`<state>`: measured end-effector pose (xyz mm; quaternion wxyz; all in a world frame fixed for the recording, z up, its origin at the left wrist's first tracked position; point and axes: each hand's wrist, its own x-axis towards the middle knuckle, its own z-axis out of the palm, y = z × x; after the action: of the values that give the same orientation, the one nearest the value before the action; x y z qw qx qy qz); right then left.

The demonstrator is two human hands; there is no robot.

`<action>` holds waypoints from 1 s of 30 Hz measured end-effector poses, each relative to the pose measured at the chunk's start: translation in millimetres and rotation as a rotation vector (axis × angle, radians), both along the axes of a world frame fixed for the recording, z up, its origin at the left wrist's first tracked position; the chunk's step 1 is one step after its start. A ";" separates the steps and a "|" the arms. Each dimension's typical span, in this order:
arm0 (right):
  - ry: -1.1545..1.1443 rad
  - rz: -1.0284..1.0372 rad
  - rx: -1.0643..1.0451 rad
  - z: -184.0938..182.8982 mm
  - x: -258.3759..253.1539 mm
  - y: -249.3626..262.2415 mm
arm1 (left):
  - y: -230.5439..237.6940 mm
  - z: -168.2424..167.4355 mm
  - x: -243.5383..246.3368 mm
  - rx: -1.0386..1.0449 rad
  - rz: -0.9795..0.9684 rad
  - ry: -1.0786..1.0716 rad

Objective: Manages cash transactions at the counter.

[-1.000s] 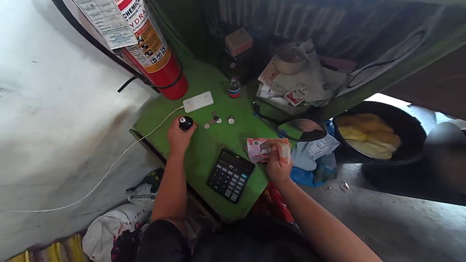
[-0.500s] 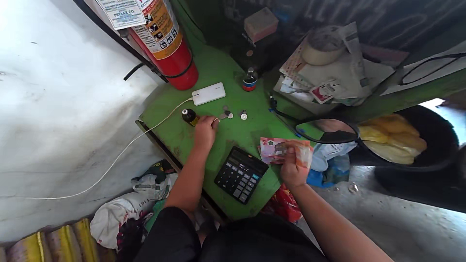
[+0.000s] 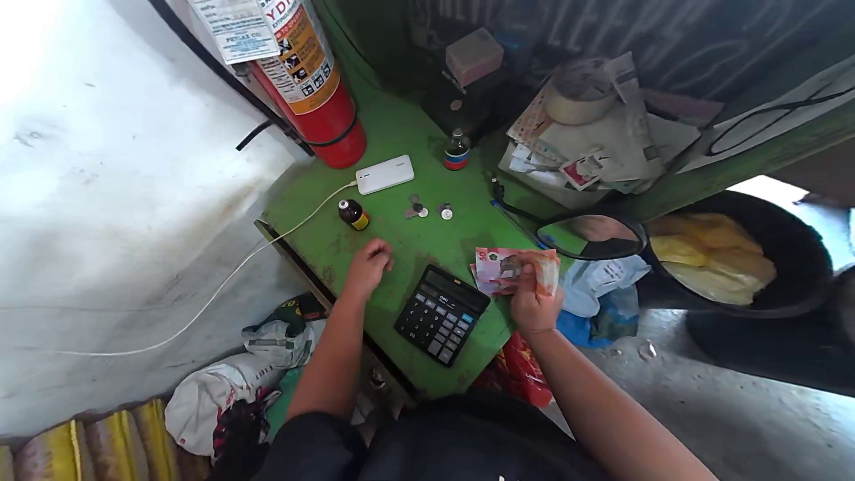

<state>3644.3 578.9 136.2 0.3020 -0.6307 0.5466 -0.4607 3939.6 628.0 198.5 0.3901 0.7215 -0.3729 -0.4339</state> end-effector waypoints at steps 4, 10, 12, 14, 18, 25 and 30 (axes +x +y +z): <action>0.041 0.024 0.003 2.6 -0.2 0.8 | 100.6 5.6 -11.0 0.129 0.012 0.038; 0.088 -0.022 0.130 3.4 1.1 4.2 | 192.0 -0.1 -51.1 0.210 -0.438 -0.611; 0.082 -0.013 0.158 3.0 2.4 6.2 | 199.9 -5.2 -64.0 0.236 -0.482 -0.678; 0.099 -0.006 0.164 9.8 5.5 10.1 | 197.6 -6.5 -69.0 0.293 -0.554 -0.675; 0.191 -0.052 0.199 19.5 11.9 11.0 | 196.2 -9.5 -68.3 0.318 -0.576 -0.656; 0.368 -0.095 0.230 27.5 16.1 10.0 | 221.7 -21.2 -55.1 0.241 -0.578 -0.713; -0.154 -0.153 0.204 27.1 10.1 7.9 | 257.2 -8.7 -38.8 0.341 -0.543 -0.685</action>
<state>3654.4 586.8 163.3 0.3694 -0.5161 0.6124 -0.4714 3900.8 885.2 189.8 -0.0074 0.7533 -0.5789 -0.3122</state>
